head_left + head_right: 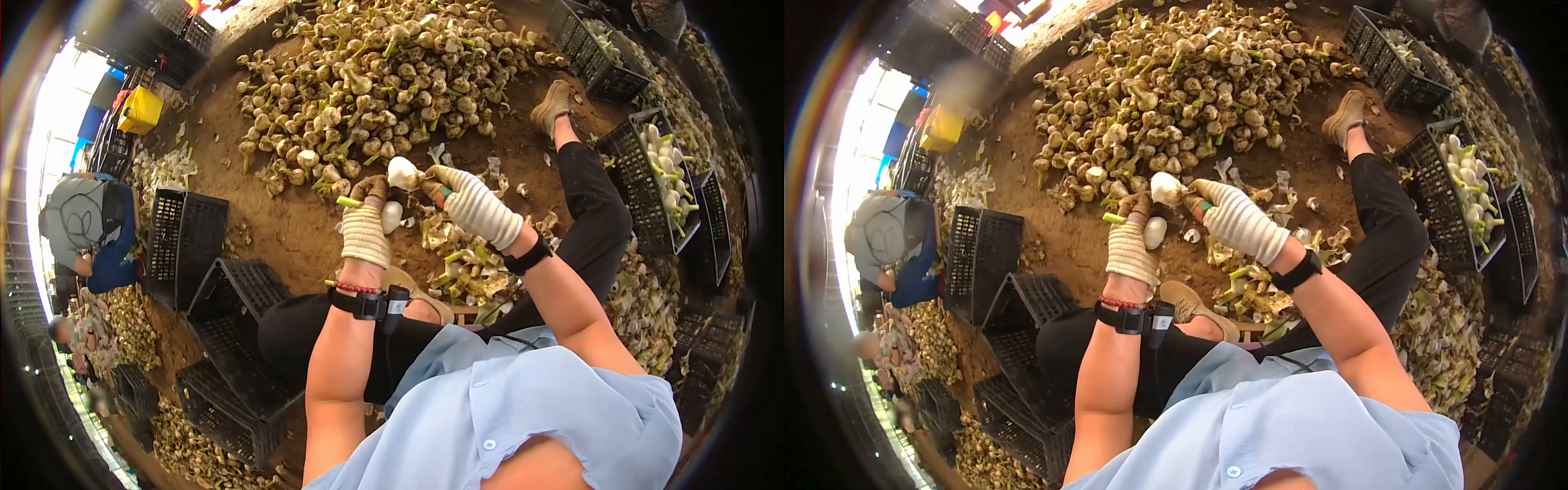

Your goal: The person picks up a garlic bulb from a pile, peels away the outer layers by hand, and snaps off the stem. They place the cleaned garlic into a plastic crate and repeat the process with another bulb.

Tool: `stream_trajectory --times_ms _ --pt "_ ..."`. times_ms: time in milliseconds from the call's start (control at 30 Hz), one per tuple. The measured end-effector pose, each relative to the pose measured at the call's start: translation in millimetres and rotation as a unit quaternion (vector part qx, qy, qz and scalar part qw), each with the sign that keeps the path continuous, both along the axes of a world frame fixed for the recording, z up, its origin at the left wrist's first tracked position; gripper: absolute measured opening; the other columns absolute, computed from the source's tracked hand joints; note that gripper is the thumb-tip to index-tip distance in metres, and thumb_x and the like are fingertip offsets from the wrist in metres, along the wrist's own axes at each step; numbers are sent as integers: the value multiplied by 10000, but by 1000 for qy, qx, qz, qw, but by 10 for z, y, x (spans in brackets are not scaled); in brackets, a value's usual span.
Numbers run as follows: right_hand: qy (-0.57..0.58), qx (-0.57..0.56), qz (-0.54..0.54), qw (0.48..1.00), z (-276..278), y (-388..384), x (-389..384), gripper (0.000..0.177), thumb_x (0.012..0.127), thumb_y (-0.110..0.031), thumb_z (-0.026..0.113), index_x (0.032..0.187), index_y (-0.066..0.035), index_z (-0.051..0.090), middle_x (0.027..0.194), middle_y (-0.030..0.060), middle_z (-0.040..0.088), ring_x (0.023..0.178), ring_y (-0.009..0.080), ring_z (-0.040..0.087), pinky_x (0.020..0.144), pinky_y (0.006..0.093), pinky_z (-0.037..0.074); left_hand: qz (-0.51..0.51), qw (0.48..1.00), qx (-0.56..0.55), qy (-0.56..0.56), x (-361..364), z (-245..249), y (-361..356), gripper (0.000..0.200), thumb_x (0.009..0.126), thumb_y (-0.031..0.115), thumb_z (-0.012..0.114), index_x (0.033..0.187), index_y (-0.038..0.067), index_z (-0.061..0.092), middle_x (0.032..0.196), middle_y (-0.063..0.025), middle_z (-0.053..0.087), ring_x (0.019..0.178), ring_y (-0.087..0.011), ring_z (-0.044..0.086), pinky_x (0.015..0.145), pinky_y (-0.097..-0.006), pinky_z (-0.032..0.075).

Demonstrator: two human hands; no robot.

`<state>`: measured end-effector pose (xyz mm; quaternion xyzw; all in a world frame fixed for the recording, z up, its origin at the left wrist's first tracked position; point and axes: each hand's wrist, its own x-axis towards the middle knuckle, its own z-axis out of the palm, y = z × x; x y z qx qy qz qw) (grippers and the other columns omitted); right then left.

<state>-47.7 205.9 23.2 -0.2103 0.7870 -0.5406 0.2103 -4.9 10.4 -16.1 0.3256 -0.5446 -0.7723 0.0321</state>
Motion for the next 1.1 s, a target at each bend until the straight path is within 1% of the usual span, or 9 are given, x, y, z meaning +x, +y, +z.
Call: stream_trajectory --times_ms 133,300,400,467,800,900,933,1033,1100 --pt "-327 -492 9 807 508 231 81 443 916 -400 684 1156 -46 571 1024 28 604 942 124 607 867 280 533 92 991 94 13 93 132 34 248 881 300 746 1036 114 696 920 -27 663 756 -138 598 585 -299 496" --pt "-421 -251 31 871 99 550 -252 439 947 -258 638 1302 -24 525 1156 97 632 897 150 592 829 299 510 72 989 128 21 27 55 26 265 890 272 735 1062 81 672 929 -31 649 723 -138 592 566 -294 489" --pt "99 132 -72 984 -598 586 -152 551 933 -52 555 1460 -55 396 1162 161 645 964 210 628 870 311 506 54 984 148 80 30 216 109 231 897 182 714 1082 68 634 974 -83 667 787 -193 668 567 -377 618" --pt "-136 -135 -76 979 -307 518 -44 384 988 -97 532 1371 -70 508 1151 114 670 954 149 611 832 300 507 56 993 71 70 15 297 304 206 905 233 714 1019 67 668 908 -30 638 755 -143 588 620 -297 510" --pt "-143 -372 -83 913 -374 618 -161 364 981 -352 604 1150 -30 590 1039 48 653 974 152 614 893 263 498 4 998 64 -29 -406 226 769 172 919 219 700 1036 97 665 893 -28 652 688 -138 582 586 -279 510" --pt "-256 -627 88 731 56 1016 -318 470 906 -525 643 1110 -103 608 1024 41 632 834 114 587 711 250 503 14 996 80 -46 -503 152 814 183 916 229 702 1046 106 663 903 -36 656 704 -147 594 590 -285 519" --pt "-316 -595 -165 721 322 1034 -88 313 943 -331 658 1148 -96 636 969 20 655 769 76 573 649 203 449 9 996 78 -48 -521 128 838 183 916 229 702 1046 106 663 903 -36 656 704 -147 594 590 -285 519" --pt "-50 -228 -109 966 -91 1105 -351 314 1005 -271 571 1228 -51 594 981 0 642 774 66 526 678 226 451 -11 994 60 -91 -683 -62 859 217 910 230 710 1083 108 663 930 -34 659 723 -153 603 583 -299 517" --pt "-89 -141 -85 982 -433 1156 -320 417 1023 -326 534 1317 -29 540 1032 2 632 796 55 505 685 231 451 -13 994 87 -71 -672 35 992 221 908 233 714 1084 109 667 921 -31 659 715 -148 600 574 -303 514"
